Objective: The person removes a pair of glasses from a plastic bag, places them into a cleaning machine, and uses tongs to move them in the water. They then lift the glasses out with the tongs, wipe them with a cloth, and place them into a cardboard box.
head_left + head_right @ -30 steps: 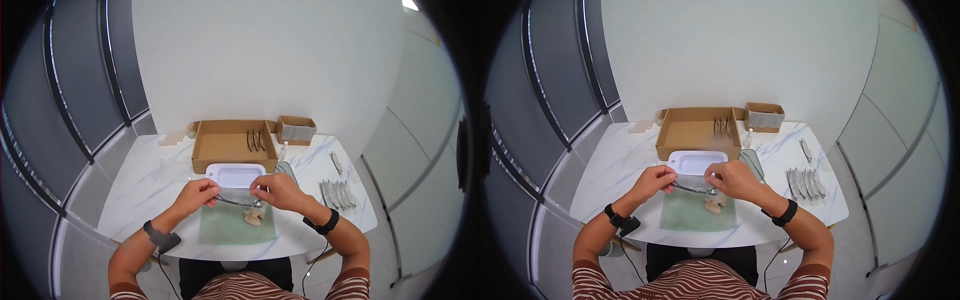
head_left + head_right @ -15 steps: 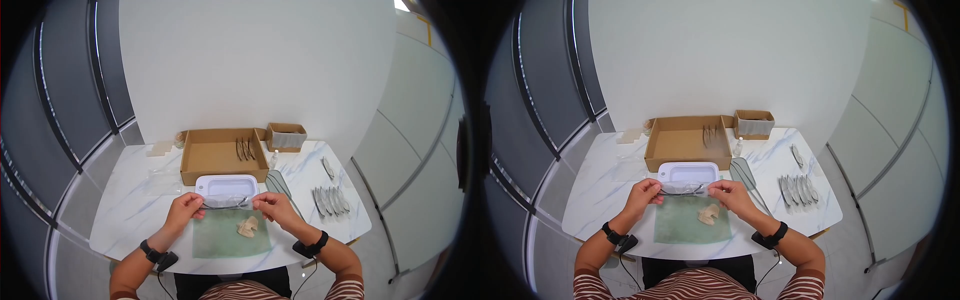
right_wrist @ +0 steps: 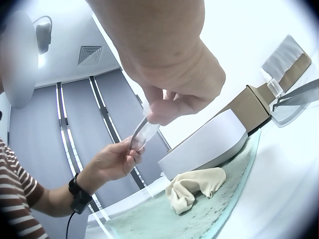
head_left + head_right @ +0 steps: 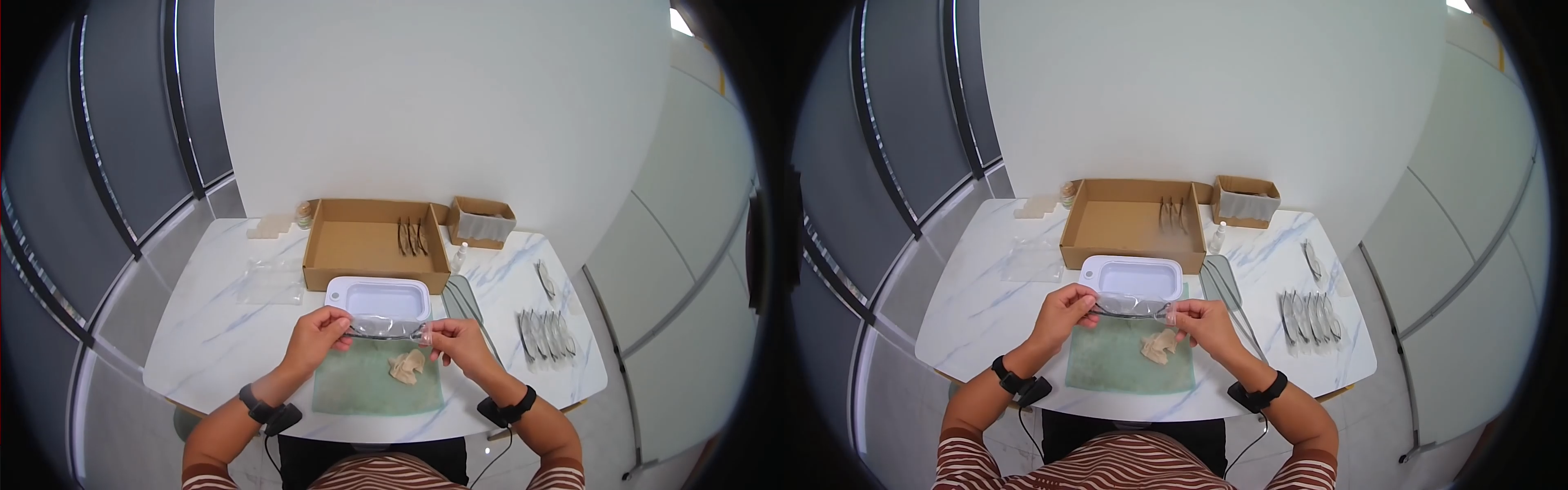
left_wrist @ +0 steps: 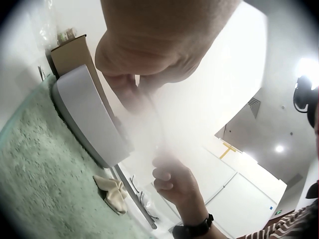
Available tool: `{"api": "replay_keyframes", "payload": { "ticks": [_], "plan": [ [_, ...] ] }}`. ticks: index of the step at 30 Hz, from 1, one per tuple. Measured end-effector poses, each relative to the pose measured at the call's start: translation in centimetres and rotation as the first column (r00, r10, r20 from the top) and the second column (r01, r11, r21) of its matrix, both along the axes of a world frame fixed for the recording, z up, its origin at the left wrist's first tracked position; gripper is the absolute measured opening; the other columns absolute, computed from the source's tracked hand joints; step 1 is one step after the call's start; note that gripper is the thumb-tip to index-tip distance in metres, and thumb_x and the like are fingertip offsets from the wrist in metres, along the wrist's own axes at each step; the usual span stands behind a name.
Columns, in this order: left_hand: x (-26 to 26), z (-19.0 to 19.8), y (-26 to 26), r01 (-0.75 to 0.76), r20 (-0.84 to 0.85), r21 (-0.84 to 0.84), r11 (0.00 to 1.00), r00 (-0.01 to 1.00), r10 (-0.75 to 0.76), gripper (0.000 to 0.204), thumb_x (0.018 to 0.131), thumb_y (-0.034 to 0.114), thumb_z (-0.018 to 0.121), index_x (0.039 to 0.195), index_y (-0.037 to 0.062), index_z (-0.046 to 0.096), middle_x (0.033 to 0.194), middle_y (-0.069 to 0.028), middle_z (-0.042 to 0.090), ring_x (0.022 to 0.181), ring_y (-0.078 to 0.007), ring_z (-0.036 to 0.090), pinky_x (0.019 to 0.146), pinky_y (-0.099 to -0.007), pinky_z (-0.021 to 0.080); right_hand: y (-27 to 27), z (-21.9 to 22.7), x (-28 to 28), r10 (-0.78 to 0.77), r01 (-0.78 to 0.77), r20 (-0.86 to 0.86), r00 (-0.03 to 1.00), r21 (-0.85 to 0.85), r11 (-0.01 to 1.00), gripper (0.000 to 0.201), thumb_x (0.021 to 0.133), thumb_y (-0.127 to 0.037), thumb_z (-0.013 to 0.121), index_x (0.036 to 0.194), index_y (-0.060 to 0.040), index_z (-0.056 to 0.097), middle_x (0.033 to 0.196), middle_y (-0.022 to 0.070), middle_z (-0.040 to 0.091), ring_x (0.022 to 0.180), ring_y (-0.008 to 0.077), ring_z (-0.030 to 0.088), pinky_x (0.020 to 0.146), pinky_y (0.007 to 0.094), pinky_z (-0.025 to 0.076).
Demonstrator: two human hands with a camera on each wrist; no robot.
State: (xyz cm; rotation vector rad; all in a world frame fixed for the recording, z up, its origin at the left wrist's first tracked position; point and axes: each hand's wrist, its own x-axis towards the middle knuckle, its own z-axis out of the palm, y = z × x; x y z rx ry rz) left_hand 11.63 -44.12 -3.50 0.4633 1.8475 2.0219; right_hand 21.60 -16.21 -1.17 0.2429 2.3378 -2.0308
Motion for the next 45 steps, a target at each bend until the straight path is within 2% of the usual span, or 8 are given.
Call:
{"api": "replay_keyframes", "payload": {
  "ticks": [6, 15, 19, 25, 30, 40, 43, 45],
  "plan": [
    [0.5, 0.5, -0.1, -0.035, -0.030, 0.012, 0.999, 0.999, 0.035, 0.019, 0.103, 0.014, 0.059, 0.110, -0.0030, 0.065, 0.092, -0.0091, 0.069, 0.078, -0.0153, 0.069, 0.071, -0.0278, 0.060, 0.1, -0.5, -0.1, 0.045, -0.046, 0.011, 0.999, 0.097, 0.994, 0.021, 0.093, -0.016, 0.073, 0.107, -0.0008, 0.075, 0.084, 0.0017, 0.073, 0.066, 0.0061, 0.066, 0.051, 0.0207, 0.049],
    [0.4, 0.5, -0.5, -0.073, -0.051, 0.016, 0.997, 0.996, 0.074, 0.020, 0.103, 0.016, 0.061, 0.107, -0.0032, 0.066, 0.090, -0.0082, 0.069, 0.075, -0.0142, 0.068, 0.068, -0.0272, 0.059, -0.2, -0.7, 0.1, 0.011, -0.005, -0.050, 0.999, 0.129, 0.992, 0.019, 0.094, -0.016, 0.072, 0.103, 0.0009, 0.074, 0.082, 0.0023, 0.072, 0.067, 0.0077, 0.067, 0.051, 0.0208, 0.048],
    [-0.3, 0.7, -1.7, -0.180, -0.059, 0.055, 0.982, 0.981, 0.183, 0.018, 0.102, 0.015, 0.061, 0.105, -0.0020, 0.066, 0.087, -0.0070, 0.067, 0.073, -0.0126, 0.066, 0.066, -0.0268, 0.059, 0.5, 0.3, 0.2, -0.030, 0.037, -0.059, 0.998, 0.113, 0.993, 0.017, 0.094, -0.015, 0.072, 0.100, 0.0004, 0.074, 0.082, 0.0032, 0.072, 0.068, 0.0090, 0.068, 0.050, 0.0215, 0.048],
    [-2.0, 1.7, -3.5, -0.303, -0.070, 0.105, 0.947, 0.948, 0.311, 0.016, 0.102, 0.014, 0.061, 0.103, -0.0011, 0.066, 0.086, -0.0065, 0.067, 0.073, -0.0123, 0.066, 0.066, -0.0265, 0.059, 2.1, 1.9, -1.4, -0.069, 0.113, -0.247, 0.966, 0.167, 0.979, 0.015, 0.096, -0.014, 0.070, 0.097, 0.0007, 0.073, 0.082, 0.0046, 0.072, 0.069, 0.0102, 0.068, 0.051, 0.0222, 0.049],
    [-3.7, 2.4, -6.0, -0.415, -0.079, 0.132, 0.900, 0.901, 0.427, 0.018, 0.102, 0.018, 0.061, 0.100, 0.0013, 0.066, 0.086, -0.0050, 0.067, 0.072, -0.0113, 0.065, 0.066, -0.0261, 0.058, 3.2, 3.4, -4.0, -0.101, 0.150, -0.259, 0.961, 0.179, 0.972, 0.016, 0.095, -0.017, 0.071, 0.099, -0.0016, 0.074, 0.081, 0.0025, 0.072, 0.071, 0.0086, 0.069, 0.054, 0.0222, 0.049],
    [-3.0, 1.5, -8.4, -0.385, -0.002, 0.105, 0.917, 0.922, 0.387, 0.017, 0.102, 0.018, 0.061, 0.102, 0.0009, 0.066, 0.087, -0.0059, 0.067, 0.072, -0.0116, 0.065, 0.067, -0.0260, 0.058, 1.5, 0.8, -8.4, -0.087, 0.138, -0.190, 0.978, 0.272, 0.953, 0.015, 0.093, -0.012, 0.072, 0.095, 0.0024, 0.074, 0.075, 0.0050, 0.071, 0.063, 0.0099, 0.066, 0.053, 0.0234, 0.049],
    [-2.5, 1.0, -8.5, -0.314, 0.032, 0.093, 0.945, 0.950, 0.312, 0.017, 0.102, 0.017, 0.061, 0.104, 0.0002, 0.066, 0.088, -0.0066, 0.068, 0.073, -0.0119, 0.066, 0.067, -0.0262, 0.059, 0.9, 0.4, -8.8, -0.101, 0.138, -0.143, 0.985, 0.280, 0.950, 0.015, 0.093, -0.011, 0.073, 0.095, 0.0030, 0.075, 0.074, 0.0050, 0.071, 0.062, 0.0102, 0.065, 0.054, 0.0239, 0.049],
    [-2.0, 0.5, -8.5, -0.194, 0.049, 0.061, 0.979, 0.980, 0.191, 0.018, 0.102, 0.016, 0.061, 0.104, -0.0002, 0.066, 0.088, -0.0068, 0.068, 0.075, -0.0120, 0.066, 0.068, -0.0263, 0.059, 0.9, -0.4, -9.4, -0.086, 0.133, -0.175, 0.981, 0.272, 0.953, 0.016, 0.091, -0.013, 0.074, 0.094, 0.0030, 0.075, 0.072, 0.0045, 0.071, 0.061, 0.0095, 0.064, 0.055, 0.0243, 0.049]
  ]
}}
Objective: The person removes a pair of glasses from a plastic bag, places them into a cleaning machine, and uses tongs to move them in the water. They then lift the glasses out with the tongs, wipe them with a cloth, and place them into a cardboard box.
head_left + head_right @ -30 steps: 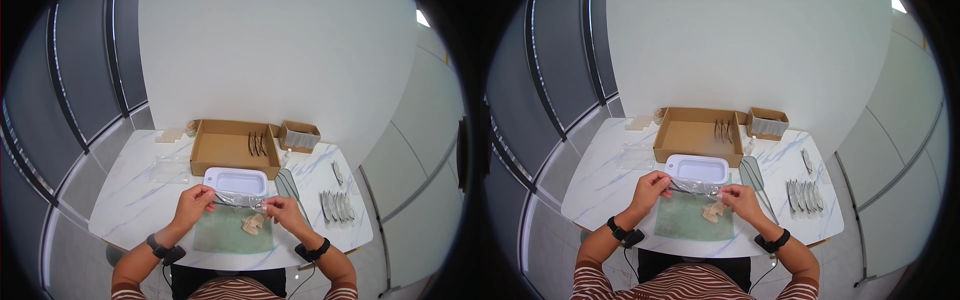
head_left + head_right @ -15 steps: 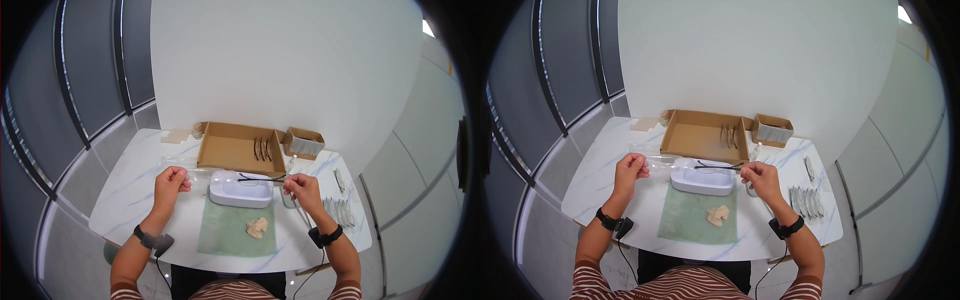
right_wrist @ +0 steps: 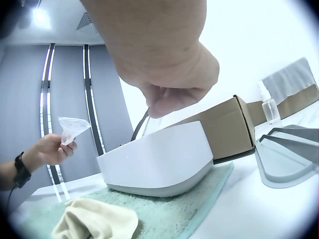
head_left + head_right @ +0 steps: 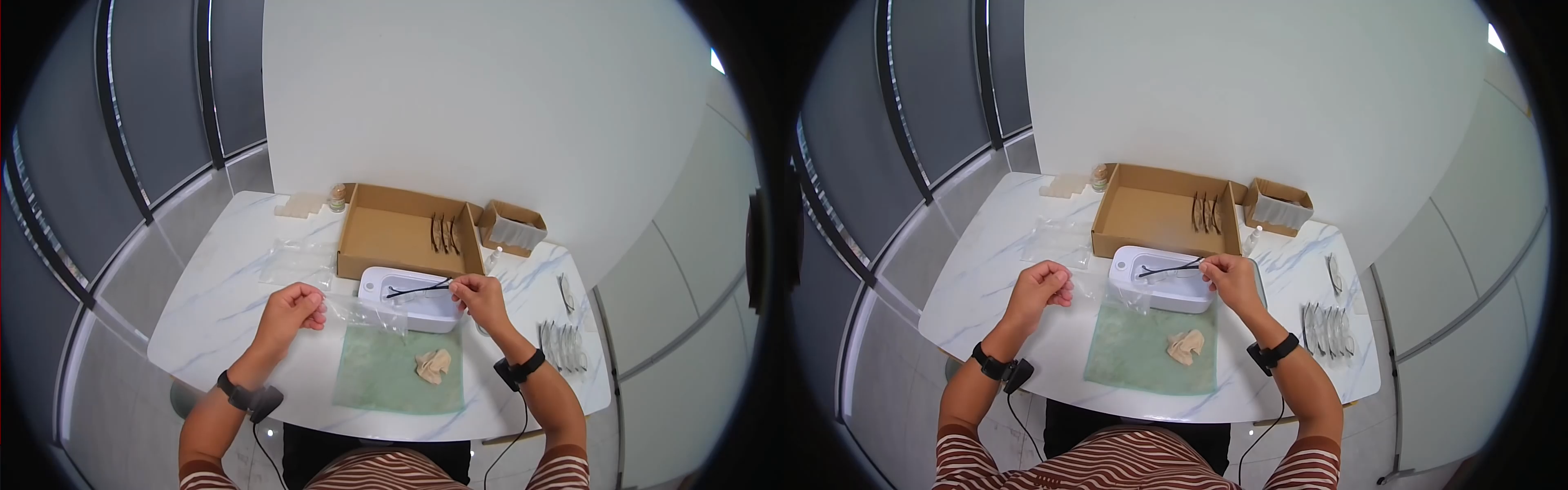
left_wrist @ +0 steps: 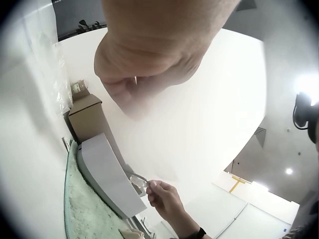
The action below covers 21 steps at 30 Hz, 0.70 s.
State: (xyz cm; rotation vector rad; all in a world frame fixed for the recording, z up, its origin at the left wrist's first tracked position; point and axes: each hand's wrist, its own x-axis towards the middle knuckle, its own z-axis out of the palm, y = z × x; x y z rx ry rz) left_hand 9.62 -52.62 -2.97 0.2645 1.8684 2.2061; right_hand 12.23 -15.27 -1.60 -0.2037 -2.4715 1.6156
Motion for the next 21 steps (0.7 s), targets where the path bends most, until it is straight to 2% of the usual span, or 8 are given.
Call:
{"api": "replay_keyframes", "payload": {
  "ticks": [4, 6, 9, 13, 17, 21],
  "plan": [
    [1.1, -0.6, 0.7, 0.105, 0.042, -0.038, 0.994, 0.994, -0.103, 0.017, 0.102, 0.016, 0.061, 0.105, 0.0000, 0.067, 0.089, -0.0067, 0.069, 0.077, -0.0123, 0.067, 0.070, -0.0265, 0.058, 0.9, -2.0, -0.6, -0.004, 0.010, -0.060, 0.998, 0.104, 0.994, 0.018, 0.090, -0.014, 0.076, 0.096, 0.0027, 0.076, 0.070, 0.0048, 0.070, 0.061, 0.0095, 0.062, 0.056, 0.0264, 0.049],
    [1.5, -0.9, 1.2, 0.125, 0.054, -0.052, 0.991, 0.991, -0.123, 0.017, 0.102, 0.016, 0.061, 0.106, 0.0002, 0.067, 0.091, -0.0065, 0.070, 0.077, -0.0122, 0.067, 0.070, -0.0262, 0.057, 1.0, -2.0, -0.2, 0.028, 0.014, -0.129, 0.991, 0.317, 0.948, 0.019, 0.089, -0.014, 0.077, 0.099, 0.0024, 0.076, 0.070, 0.0055, 0.069, 0.061, 0.0101, 0.061, 0.058, 0.0280, 0.049],
    [2.0, -1.0, 1.8, 0.145, 0.059, -0.096, 0.985, 0.988, -0.139, 0.017, 0.102, 0.016, 0.061, 0.106, 0.0005, 0.067, 0.092, -0.0062, 0.071, 0.080, -0.0120, 0.067, 0.070, -0.0259, 0.057, 1.6, -2.5, -0.1, -0.013, 0.065, -0.221, 0.975, 0.231, 0.971, 0.022, 0.089, -0.015, 0.076, 0.102, 0.0024, 0.076, 0.070, 0.0063, 0.069, 0.062, 0.0108, 0.060, 0.061, 0.0282, 0.049],
    [2.1, -1.1, 2.2, 0.162, 0.044, -0.167, 0.973, 0.987, -0.157, 0.017, 0.102, 0.017, 0.061, 0.107, 0.0014, 0.067, 0.093, -0.0057, 0.072, 0.084, -0.0117, 0.068, 0.072, -0.0257, 0.055, 1.8, -1.5, 1.9, -0.037, 0.074, -0.262, 0.965, 0.135, 0.988, 0.020, 0.090, -0.014, 0.075, 0.103, 0.0015, 0.076, 0.074, 0.0049, 0.070, 0.065, 0.0094, 0.058, 0.061, 0.0268, 0.048],
    [1.7, -1.4, 0.8, 0.140, 0.044, -0.233, 0.962, 0.990, -0.133, 0.016, 0.101, 0.017, 0.062, 0.107, 0.0031, 0.067, 0.094, -0.0045, 0.071, 0.085, -0.0113, 0.067, 0.073, -0.0259, 0.056, 1.2, 0.1, 5.7, 0.015, 0.020, -0.219, 0.976, 0.155, 0.988, 0.016, 0.091, -0.012, 0.074, 0.101, 0.0000, 0.076, 0.073, 0.0023, 0.067, 0.062, 0.0071, 0.055, 0.057, 0.0242, 0.045],
    [-0.6, -1.4, -3.5, 0.087, 0.012, -0.315, 0.945, 0.996, -0.088, 0.014, 0.100, 0.017, 0.063, 0.106, 0.0057, 0.068, 0.095, -0.0028, 0.071, 0.085, -0.0108, 0.067, 0.074, -0.0262, 0.056, 0.6, 2.1, 8.9, 0.034, -0.021, -0.125, 0.992, 0.105, 0.994, 0.014, 0.093, -0.011, 0.072, 0.101, -0.0008, 0.076, 0.073, 0.0012, 0.065, 0.059, 0.0061, 0.054, 0.053, 0.0235, 0.043]
  ]
}}
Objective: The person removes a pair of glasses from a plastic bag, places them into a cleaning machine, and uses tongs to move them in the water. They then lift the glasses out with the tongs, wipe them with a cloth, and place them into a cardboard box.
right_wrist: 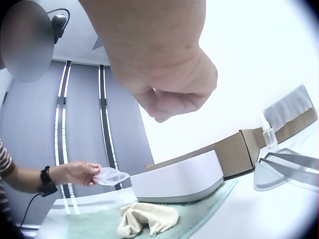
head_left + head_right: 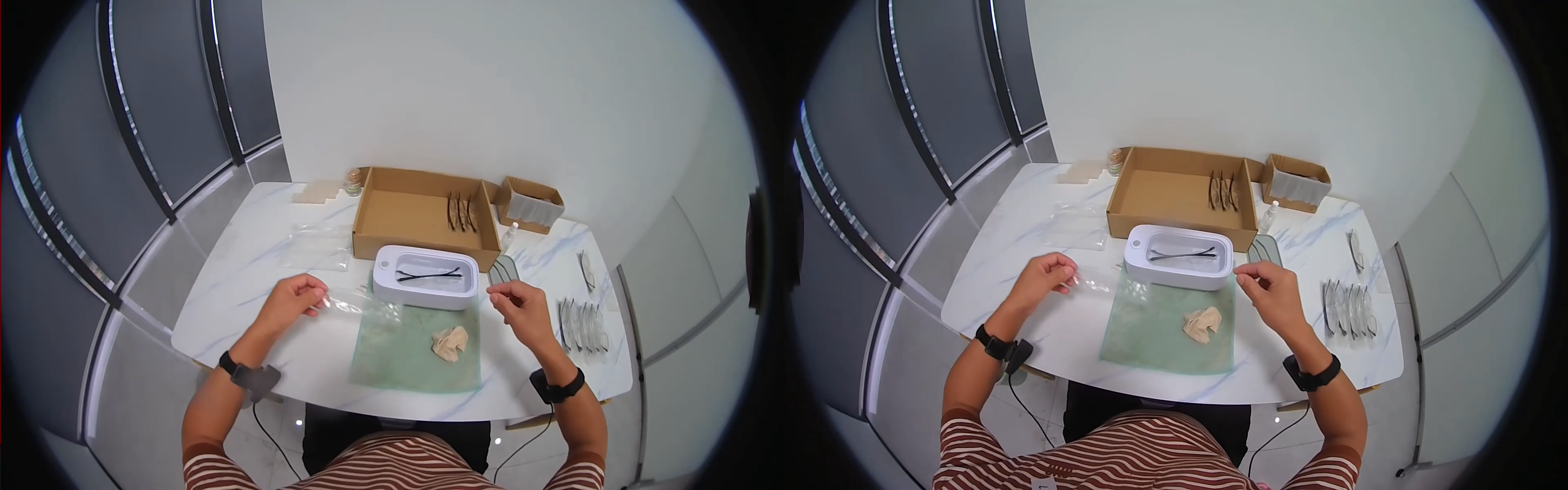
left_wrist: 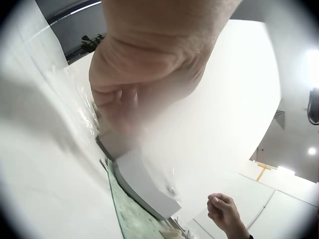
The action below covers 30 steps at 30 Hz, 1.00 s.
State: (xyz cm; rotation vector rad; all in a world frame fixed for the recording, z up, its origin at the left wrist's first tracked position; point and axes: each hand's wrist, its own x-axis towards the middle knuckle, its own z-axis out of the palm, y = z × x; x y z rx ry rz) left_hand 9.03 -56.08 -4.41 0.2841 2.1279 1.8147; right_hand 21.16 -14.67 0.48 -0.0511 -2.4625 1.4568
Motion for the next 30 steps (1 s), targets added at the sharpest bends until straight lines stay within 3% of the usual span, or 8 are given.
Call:
{"api": "replay_keyframes", "payload": {
  "ticks": [7, 11, 27, 30],
  "plan": [
    [-4.7, 1.5, -6.7, -0.210, -0.029, -0.101, 0.973, 0.978, 0.208, 0.014, 0.099, 0.021, 0.063, 0.105, 0.0093, 0.068, 0.095, -0.0001, 0.070, 0.087, -0.0101, 0.066, 0.076, -0.0270, 0.054, -0.3, -0.1, 1.4, 0.073, -0.072, 0.011, 0.997, -0.052, 0.996, 0.011, 0.093, -0.010, 0.072, 0.099, -0.0018, 0.076, 0.076, 0.0006, 0.061, 0.057, 0.0067, 0.054, 0.052, 0.0236, 0.043],
    [-8.3, 1.1, -8.3, -0.220, -0.072, -0.120, 0.968, 0.974, 0.213, 0.013, 0.099, 0.021, 0.062, 0.106, 0.0104, 0.068, 0.097, -0.0001, 0.071, 0.091, -0.0099, 0.065, 0.077, -0.0278, 0.053, -1.2, 0.0, 0.9, 0.103, -0.102, 0.022, 0.994, -0.032, 0.994, 0.011, 0.093, -0.009, 0.071, 0.098, -0.0003, 0.074, 0.076, -0.0007, 0.061, 0.060, 0.0051, 0.053, 0.051, 0.0218, 0.045],
    [-17.0, -2.0, -4.7, -0.153, -0.126, -0.140, 0.978, 0.983, 0.135, 0.017, 0.097, 0.022, 0.065, 0.107, 0.0086, 0.070, 0.101, -0.0011, 0.071, 0.091, -0.0105, 0.065, 0.074, -0.0276, 0.052, -2.0, -1.0, -0.6, 0.068, -0.062, 0.092, 0.993, -0.066, 0.996, 0.011, 0.093, -0.008, 0.071, 0.100, -0.0007, 0.076, 0.081, 0.0027, 0.063, 0.059, 0.0070, 0.055, 0.052, 0.0232, 0.045],
    [-17.5, -2.5, -4.9, -0.162, -0.243, -0.260, 0.952, 0.965, 0.097, 0.020, 0.092, 0.020, 0.070, 0.108, 0.0066, 0.071, 0.103, -0.0034, 0.071, 0.091, -0.0132, 0.064, 0.077, -0.0293, 0.053, -1.7, -1.3, -0.8, 0.070, -0.065, 0.098, 0.993, -0.057, 0.996, 0.011, 0.094, -0.008, 0.071, 0.100, -0.0008, 0.076, 0.081, 0.0029, 0.063, 0.059, 0.0071, 0.055, 0.052, 0.0235, 0.045]
  ]
}}
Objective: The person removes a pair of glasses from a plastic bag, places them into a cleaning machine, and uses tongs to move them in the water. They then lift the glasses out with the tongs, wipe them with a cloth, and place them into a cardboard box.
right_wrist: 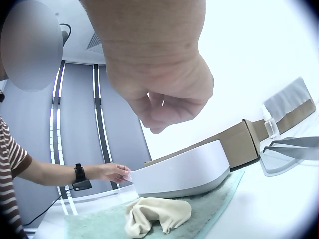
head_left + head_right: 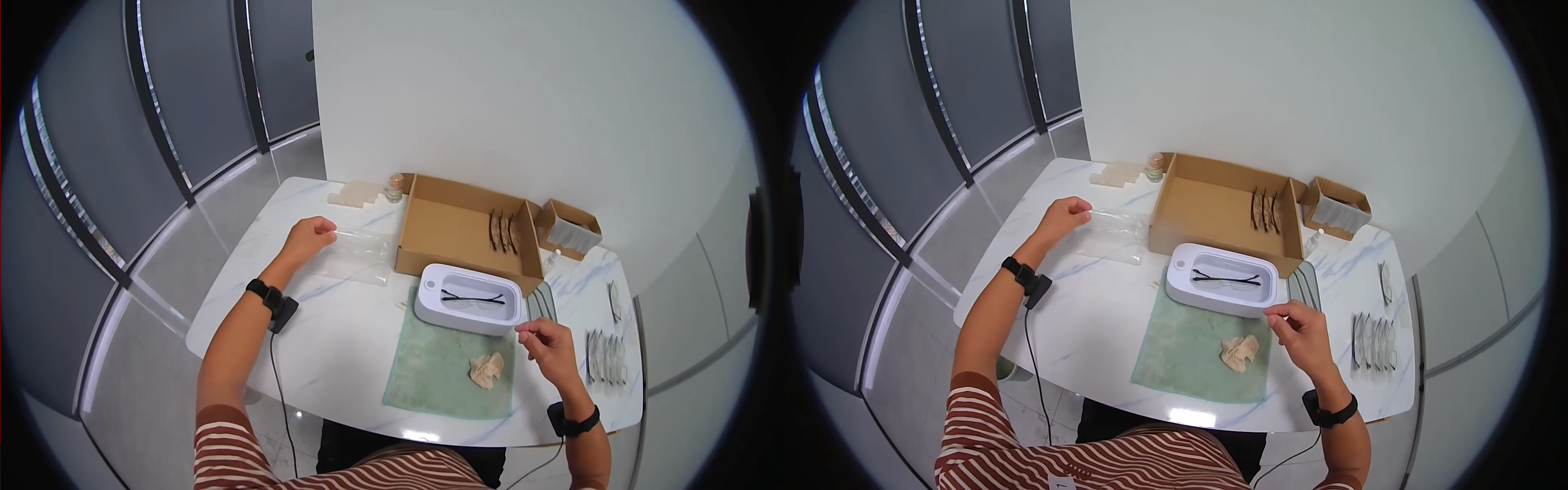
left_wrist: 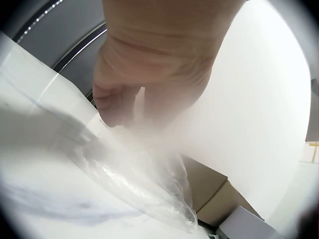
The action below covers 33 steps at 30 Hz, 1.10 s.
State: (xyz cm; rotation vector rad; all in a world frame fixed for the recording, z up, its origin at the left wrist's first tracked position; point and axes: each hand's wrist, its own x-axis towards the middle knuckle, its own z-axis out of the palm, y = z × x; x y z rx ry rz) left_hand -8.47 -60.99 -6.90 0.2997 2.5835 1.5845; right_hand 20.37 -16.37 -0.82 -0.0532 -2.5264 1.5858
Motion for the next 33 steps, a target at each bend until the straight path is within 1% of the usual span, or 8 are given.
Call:
{"api": "replay_keyframes", "payload": {
  "ticks": [2, 5, 9, 15, 18, 20, 22, 33],
  "plan": [
    [0.1, -0.1, -0.2, -0.113, -0.312, -0.222, 0.969, 0.949, 0.039, 0.032, 0.082, 0.019, 0.077, 0.112, 0.0063, 0.072, 0.101, -0.0107, 0.070, 0.093, -0.0229, 0.066, 0.083, -0.0361, 0.054, 0.1, 0.1, -0.1, 0.002, -0.003, 0.004, 1.000, 0.003, 1.000, 0.011, 0.094, -0.008, 0.071, 0.100, -0.0008, 0.076, 0.081, 0.0029, 0.063, 0.059, 0.0072, 0.055, 0.052, 0.0236, 0.045],
    [0.3, 1.2, -0.8, -0.309, -0.462, -0.279, 0.909, 0.873, 0.155, 0.031, 0.081, 0.018, 0.077, 0.110, 0.0084, 0.072, 0.103, -0.0148, 0.069, 0.096, -0.0276, 0.066, 0.086, -0.0390, 0.054, -0.2, 0.5, 0.0, 0.001, 0.000, -0.018, 1.000, 0.014, 1.000, 0.011, 0.093, -0.008, 0.071, 0.100, -0.0007, 0.076, 0.081, 0.0030, 0.063, 0.059, 0.0075, 0.056, 0.052, 0.0234, 0.045],
    [2.7, 5.2, 0.8, -0.379, -0.590, -0.156, 0.912, 0.776, 0.222, 0.020, 0.086, 0.010, 0.069, 0.106, 0.0067, 0.072, 0.100, -0.0113, 0.069, 0.093, -0.0263, 0.066, 0.081, -0.0384, 0.053, 0.0, 0.7, 0.5, 0.032, -0.028, -0.062, 0.998, 0.065, 0.998, 0.013, 0.093, -0.008, 0.070, 0.101, 0.0005, 0.075, 0.079, 0.0032, 0.065, 0.062, 0.0083, 0.057, 0.055, 0.0238, 0.047],
    [10.6, 7.5, 8.7, -0.004, -0.690, -0.181, 0.984, 0.713, -0.124, 0.023, 0.085, 0.007, 0.067, 0.109, 0.0045, 0.070, 0.105, -0.0119, 0.070, 0.103, -0.0323, 0.062, 0.091, -0.0406, 0.050, -0.7, 1.2, 1.4, 0.016, -0.004, -0.100, 0.995, 0.123, 0.992, 0.021, 0.092, -0.010, 0.070, 0.111, -0.0016, 0.074, 0.100, 0.0097, 0.076, 0.077, 0.0177, 0.069, 0.069, 0.0290, 0.053],
    [13.9, 6.4, 12.0, 0.138, -0.672, -0.313, 0.940, 0.667, -0.322, 0.040, 0.083, 0.008, 0.072, 0.123, 0.0040, 0.066, 0.118, -0.0135, 0.067, 0.114, -0.0327, 0.059, 0.099, -0.0423, 0.048, -0.5, 1.4, 0.9, 0.194, 0.027, -0.386, 0.902, 0.498, 0.867, 0.048, 0.087, -0.008, 0.069, 0.134, -0.0046, 0.060, 0.112, 0.0135, 0.072, 0.106, 0.0343, 0.066, 0.092, 0.0395, 0.053],
    [15.3, 5.4, 13.7, 0.255, -0.583, -0.430, 0.866, 0.653, -0.482, 0.053, 0.082, 0.013, 0.075, 0.132, 0.0044, 0.059, 0.129, -0.0168, 0.061, 0.127, -0.0378, 0.052, 0.107, -0.0459, 0.043, -0.2, 0.9, 0.3, 0.188, 0.040, -0.376, 0.907, 0.521, 0.853, 0.051, 0.087, -0.008, 0.070, 0.136, -0.0034, 0.057, 0.117, 0.0152, 0.070, 0.111, 0.0352, 0.063, 0.096, 0.0409, 0.051],
    [15.8, 4.3, 14.4, 0.256, -0.576, -0.416, 0.872, 0.668, -0.471, 0.058, 0.081, 0.015, 0.076, 0.135, 0.0044, 0.056, 0.133, -0.0183, 0.058, 0.129, -0.0393, 0.049, 0.109, -0.0465, 0.042, 0.7, 0.2, -0.5, 0.169, 0.038, -0.316, 0.934, 0.555, 0.831, 0.060, 0.086, -0.009, 0.071, 0.141, -0.0006, 0.050, 0.129, 0.0187, 0.064, 0.121, 0.0378, 0.058, 0.102, 0.0433, 0.047],
    [15.9, 3.4, 15.6, 0.181, -0.509, -0.534, 0.826, 0.711, -0.485, 0.069, 0.078, 0.023, 0.081, 0.138, 0.0056, 0.052, 0.138, -0.0190, 0.055, 0.136, -0.0396, 0.044, 0.113, -0.0485, 0.036, 4.5, -2.1, 0.0, -0.020, 0.100, -0.147, 0.989, 0.561, 0.821, 0.064, 0.086, -0.017, 0.073, 0.144, -0.0073, 0.049, 0.124, 0.0163, 0.068, 0.112, 0.0374, 0.063, 0.096, 0.0438, 0.050]
  ]
}}
